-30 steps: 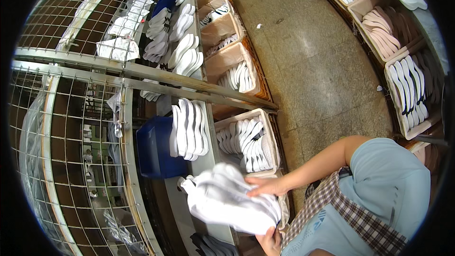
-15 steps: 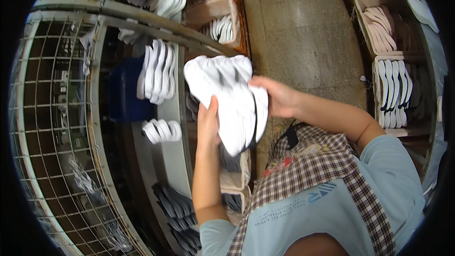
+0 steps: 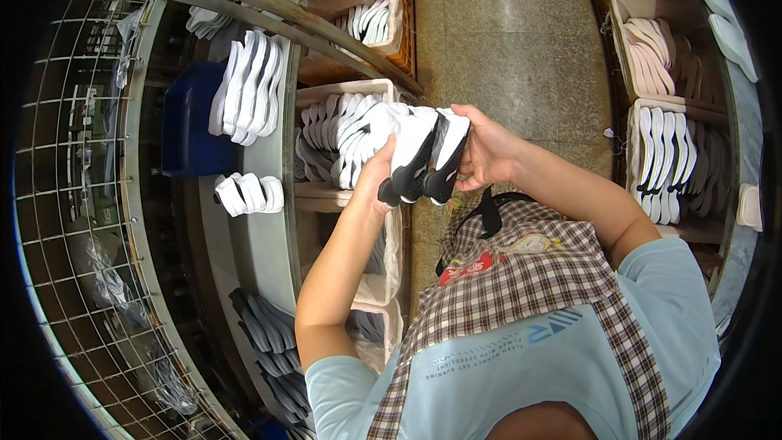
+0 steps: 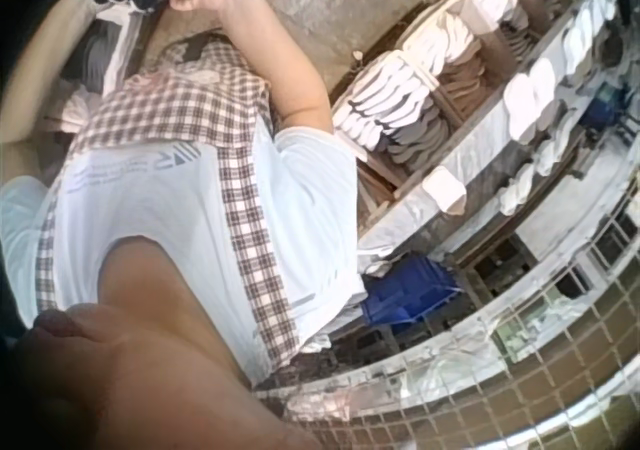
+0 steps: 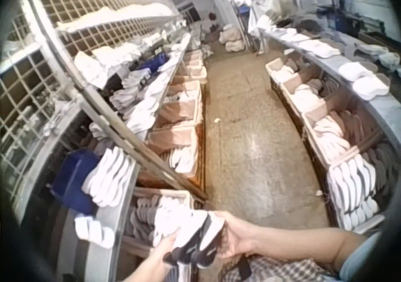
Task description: The person repeatedly picks up white and black slippers from bins, turns them over to view the soles, and places them back. The person also uses a small tool to scrape or clean the sole of one slipper before returning it to the bin.
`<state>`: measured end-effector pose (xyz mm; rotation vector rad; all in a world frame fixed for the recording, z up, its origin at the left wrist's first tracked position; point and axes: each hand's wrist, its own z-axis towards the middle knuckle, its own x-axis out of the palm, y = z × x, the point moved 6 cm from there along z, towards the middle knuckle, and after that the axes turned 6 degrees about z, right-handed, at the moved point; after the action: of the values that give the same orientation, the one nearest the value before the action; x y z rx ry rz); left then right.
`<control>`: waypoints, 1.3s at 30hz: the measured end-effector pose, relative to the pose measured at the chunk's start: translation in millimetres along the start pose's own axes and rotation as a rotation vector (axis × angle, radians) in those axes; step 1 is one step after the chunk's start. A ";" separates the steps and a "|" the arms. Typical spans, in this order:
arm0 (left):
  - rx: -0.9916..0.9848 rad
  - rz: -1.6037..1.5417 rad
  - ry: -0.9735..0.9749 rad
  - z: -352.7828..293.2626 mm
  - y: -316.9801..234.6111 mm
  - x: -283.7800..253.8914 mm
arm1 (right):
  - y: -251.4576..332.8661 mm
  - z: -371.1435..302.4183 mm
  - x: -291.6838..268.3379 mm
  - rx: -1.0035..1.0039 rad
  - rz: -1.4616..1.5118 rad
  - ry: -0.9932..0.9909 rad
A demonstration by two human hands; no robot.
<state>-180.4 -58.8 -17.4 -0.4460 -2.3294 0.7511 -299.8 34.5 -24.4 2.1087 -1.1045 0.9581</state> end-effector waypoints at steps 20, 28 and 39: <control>0.620 0.243 -0.024 -49.9 -41.8 29.3 | 20.6 -43.2 55.0 -0.655 -0.392 0.329; 0.720 0.211 0.037 -55.6 -49.5 19.7 | 20.8 -63.5 68.7 -0.805 -0.594 0.432; 0.823 0.389 0.051 -50.1 -53.6 0.3 | 29.2 -56.9 61.7 -0.970 -0.957 0.364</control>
<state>-153.6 -80.5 47.3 -0.5209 -1.6858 1.7451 -318.6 34.6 62.5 1.2797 -0.1715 0.2051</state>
